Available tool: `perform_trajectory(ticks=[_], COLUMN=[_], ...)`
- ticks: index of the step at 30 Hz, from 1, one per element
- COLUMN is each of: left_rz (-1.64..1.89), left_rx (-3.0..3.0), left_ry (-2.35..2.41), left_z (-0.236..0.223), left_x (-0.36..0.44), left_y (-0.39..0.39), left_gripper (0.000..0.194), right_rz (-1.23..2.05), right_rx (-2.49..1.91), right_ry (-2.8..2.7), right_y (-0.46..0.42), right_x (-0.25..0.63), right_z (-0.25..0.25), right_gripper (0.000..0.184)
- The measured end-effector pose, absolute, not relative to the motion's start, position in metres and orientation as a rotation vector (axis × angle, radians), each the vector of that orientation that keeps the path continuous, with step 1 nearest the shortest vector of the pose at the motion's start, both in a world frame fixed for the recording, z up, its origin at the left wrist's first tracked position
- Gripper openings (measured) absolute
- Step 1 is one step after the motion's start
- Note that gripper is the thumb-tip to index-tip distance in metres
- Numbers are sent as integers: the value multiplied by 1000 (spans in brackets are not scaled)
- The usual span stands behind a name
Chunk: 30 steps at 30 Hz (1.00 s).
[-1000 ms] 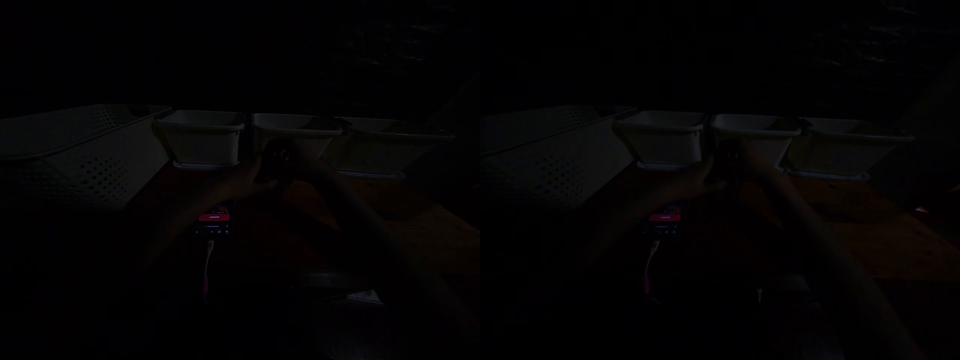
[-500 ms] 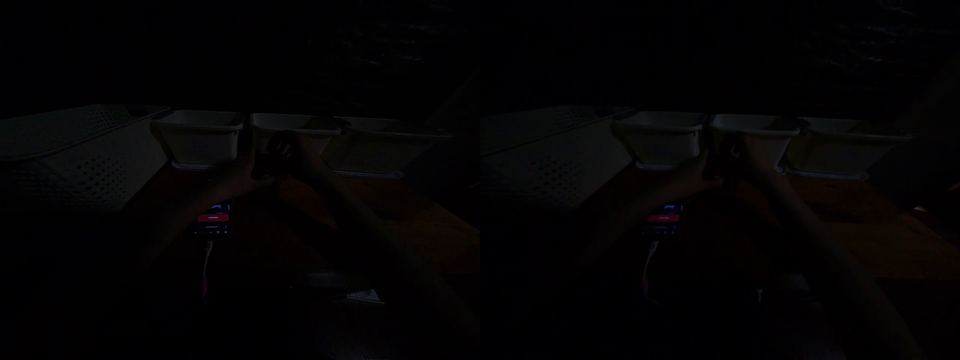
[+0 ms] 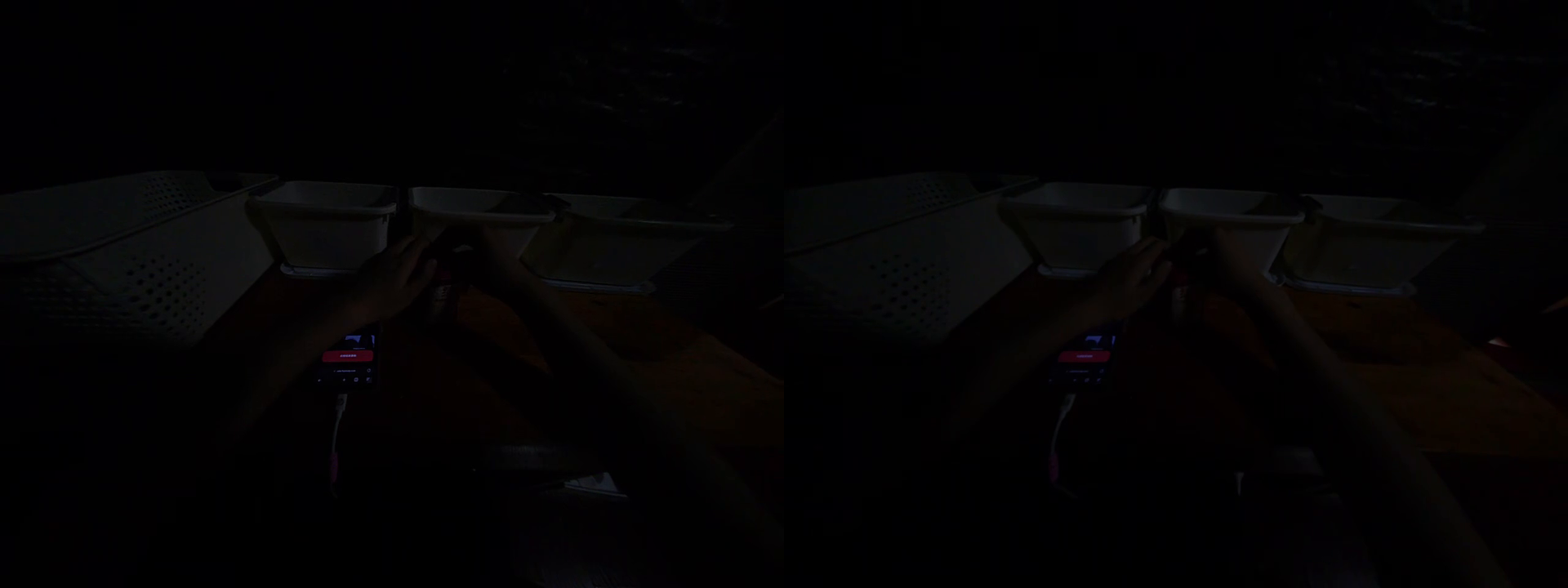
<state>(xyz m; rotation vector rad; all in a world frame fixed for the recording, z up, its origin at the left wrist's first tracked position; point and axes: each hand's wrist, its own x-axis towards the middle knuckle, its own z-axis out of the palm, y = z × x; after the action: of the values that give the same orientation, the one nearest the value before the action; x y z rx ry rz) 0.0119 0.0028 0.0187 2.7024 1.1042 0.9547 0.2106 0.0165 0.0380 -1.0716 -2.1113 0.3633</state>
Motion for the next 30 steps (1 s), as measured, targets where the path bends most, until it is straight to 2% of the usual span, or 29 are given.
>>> perform_trajectory(ticks=[8, 13, 17, 25, 30], left_rz=[1247, 1234, 1232, 1141, 1129], left_rx=[2454, 2302, 2201, 1680, 1563], left_ry=[1048, 1016, 1000, 880, 867], left_z=[10, 10, 7, 3, 5], left_x=[14, 15, 17, 23, 26], left_y=[26, 28, 30, 30, 27], left_gripper=[23, 17, 16, 11, 11], right_rz=[537, 476, 601, 773, 782], right_rx=[-827, -880, -917, -974, -988], right_ry=[-2041, -1925, -1911, -1828, -1810], right_y=[27, 31, 38, 41, 40], right_x=[210, 211, 213, 211, 209], right_z=[29, 26, 20, 17, 18], right_gripper=[29, 34, 39, 37, 33])
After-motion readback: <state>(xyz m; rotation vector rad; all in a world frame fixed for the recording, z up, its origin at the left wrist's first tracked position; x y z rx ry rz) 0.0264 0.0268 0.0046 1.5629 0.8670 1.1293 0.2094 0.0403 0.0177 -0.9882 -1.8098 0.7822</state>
